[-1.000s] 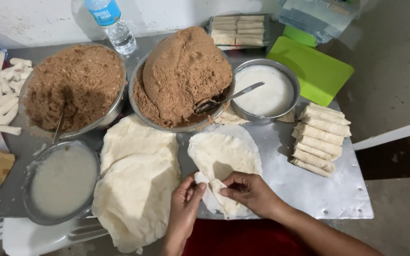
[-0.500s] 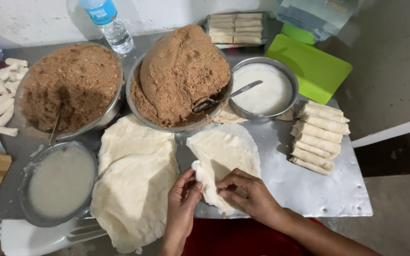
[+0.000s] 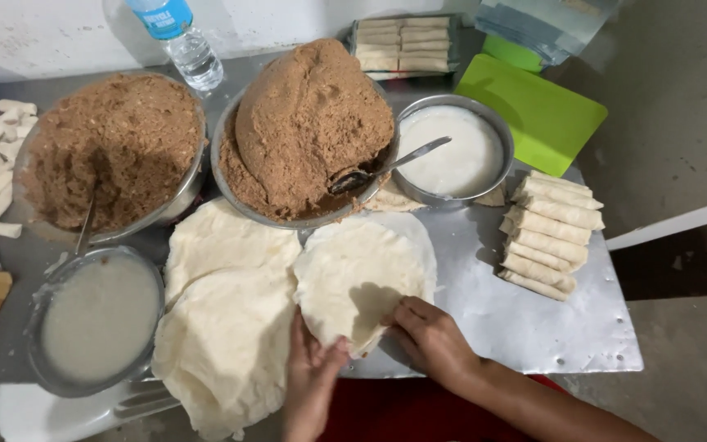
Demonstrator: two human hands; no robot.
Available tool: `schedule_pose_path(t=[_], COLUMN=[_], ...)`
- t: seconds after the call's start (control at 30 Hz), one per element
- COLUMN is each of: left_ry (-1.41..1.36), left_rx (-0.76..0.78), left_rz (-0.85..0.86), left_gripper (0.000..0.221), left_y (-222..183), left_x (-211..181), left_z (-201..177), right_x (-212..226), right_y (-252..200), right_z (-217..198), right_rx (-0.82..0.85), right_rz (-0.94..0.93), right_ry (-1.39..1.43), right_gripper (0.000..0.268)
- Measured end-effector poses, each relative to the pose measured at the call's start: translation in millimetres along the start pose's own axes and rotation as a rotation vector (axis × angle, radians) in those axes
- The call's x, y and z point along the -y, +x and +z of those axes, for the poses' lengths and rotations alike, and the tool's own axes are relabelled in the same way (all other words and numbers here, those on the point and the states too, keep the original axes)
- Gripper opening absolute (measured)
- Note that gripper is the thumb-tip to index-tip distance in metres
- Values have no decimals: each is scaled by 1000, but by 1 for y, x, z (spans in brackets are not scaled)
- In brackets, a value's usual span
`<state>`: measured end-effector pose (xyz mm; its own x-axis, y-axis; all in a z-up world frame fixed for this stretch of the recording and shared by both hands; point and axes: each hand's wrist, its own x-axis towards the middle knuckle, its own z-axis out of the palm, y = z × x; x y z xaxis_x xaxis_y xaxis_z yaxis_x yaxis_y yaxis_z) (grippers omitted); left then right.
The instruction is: Manually wrapping and rolling food filling into thin dough sheets to create spring rolls or similar items.
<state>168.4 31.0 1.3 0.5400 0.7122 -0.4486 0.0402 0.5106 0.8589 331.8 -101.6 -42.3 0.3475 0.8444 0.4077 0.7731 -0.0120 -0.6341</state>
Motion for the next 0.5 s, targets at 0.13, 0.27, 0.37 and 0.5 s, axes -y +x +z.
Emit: schedule_pose_path(t=[0.13,0.27,0.37,0.5], left_ry=[136,227,282,248], left_rx=[30,-12,33,96], left_rz=[115,142,138,48], left_gripper=[104,90,84,129], left_y=[-9,15,11,-8], left_x=[-2,-1,-21,-8], left_z=[6,-17,-12,9], right_x=[12,27,28,23], right_y=[8,20,25,37], right_z=[12,3,2,-1], right_rx=[161,389,337,177], right_rz=[286,653,665,682], right_ry=[294,877,903,1028], right_gripper=[21,23,16,18])
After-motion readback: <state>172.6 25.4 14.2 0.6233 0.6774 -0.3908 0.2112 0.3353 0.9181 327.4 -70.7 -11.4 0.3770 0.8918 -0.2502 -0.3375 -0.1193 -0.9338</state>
